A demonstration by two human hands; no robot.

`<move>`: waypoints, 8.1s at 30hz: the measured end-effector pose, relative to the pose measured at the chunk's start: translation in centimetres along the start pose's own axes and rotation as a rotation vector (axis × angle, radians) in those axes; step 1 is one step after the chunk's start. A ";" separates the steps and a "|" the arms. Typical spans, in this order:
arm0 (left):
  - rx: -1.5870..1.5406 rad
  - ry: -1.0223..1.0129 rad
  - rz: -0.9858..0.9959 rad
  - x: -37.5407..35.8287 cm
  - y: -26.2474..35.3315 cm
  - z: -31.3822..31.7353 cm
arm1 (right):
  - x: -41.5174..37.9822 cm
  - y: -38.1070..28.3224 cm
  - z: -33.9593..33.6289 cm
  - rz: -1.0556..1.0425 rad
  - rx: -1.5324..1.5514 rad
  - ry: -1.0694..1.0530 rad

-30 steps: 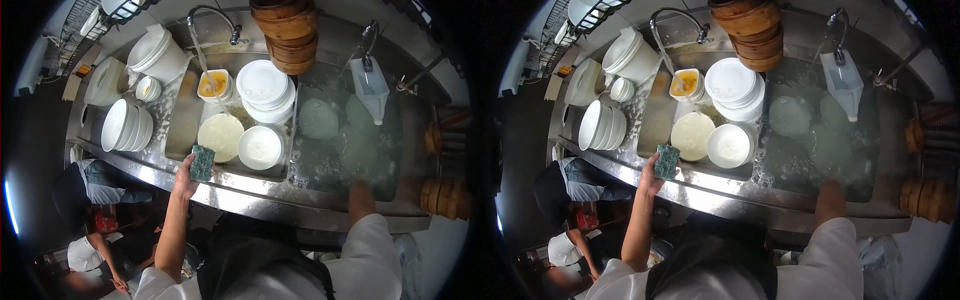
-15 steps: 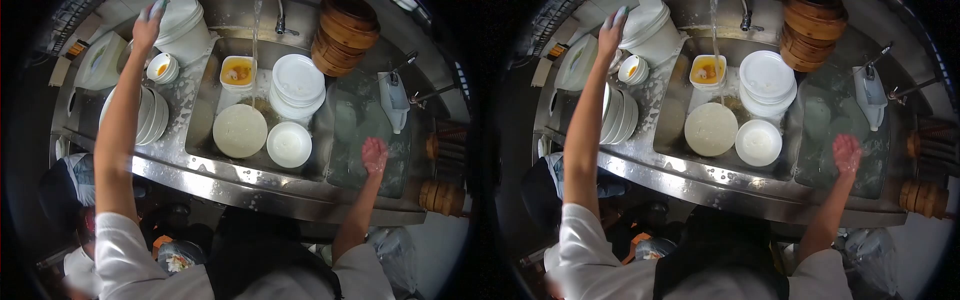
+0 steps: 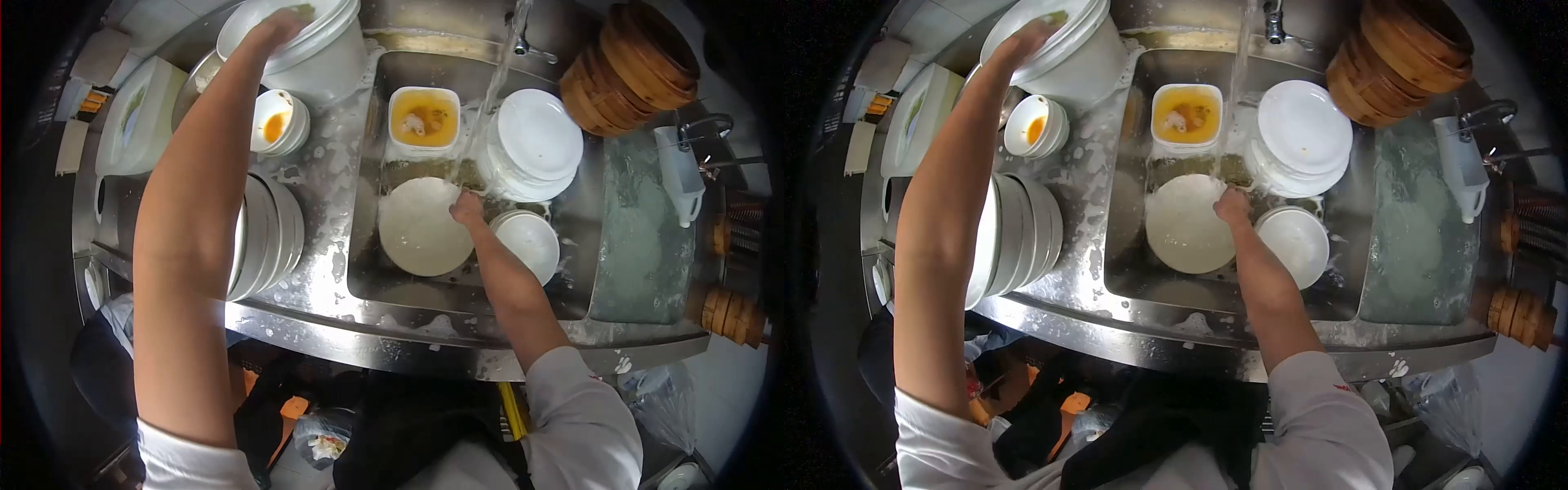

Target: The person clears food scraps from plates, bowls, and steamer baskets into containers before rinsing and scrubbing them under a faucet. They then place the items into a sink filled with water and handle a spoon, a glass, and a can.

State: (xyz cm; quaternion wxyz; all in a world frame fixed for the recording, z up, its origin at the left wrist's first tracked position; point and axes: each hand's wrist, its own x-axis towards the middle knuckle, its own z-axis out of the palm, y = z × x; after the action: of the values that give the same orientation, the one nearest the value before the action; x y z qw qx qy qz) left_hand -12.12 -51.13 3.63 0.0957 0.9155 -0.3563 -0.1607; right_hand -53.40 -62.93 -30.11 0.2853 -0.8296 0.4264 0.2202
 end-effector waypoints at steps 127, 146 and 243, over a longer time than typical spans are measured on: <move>-1.758 -0.193 -0.395 -37.3 12.7 20.8 | -13.5 -5.4 -5.6 -0.265 0.123 0.118; -0.522 0.238 -0.020 -26.1 33.2 26.9 | -28.4 8.4 -18.8 -0.413 1.138 0.266; 0.366 -0.826 0.031 -18.8 48.1 58.4 | 10.1 67.8 -22.4 0.192 0.991 0.369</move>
State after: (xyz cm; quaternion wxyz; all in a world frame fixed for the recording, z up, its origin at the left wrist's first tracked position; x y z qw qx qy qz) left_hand -76.20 -76.85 -32.49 -0.2157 0.7710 -0.4010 -0.4451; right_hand -101.65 -115.73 -39.04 0.5415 -0.5778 0.5964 -0.1316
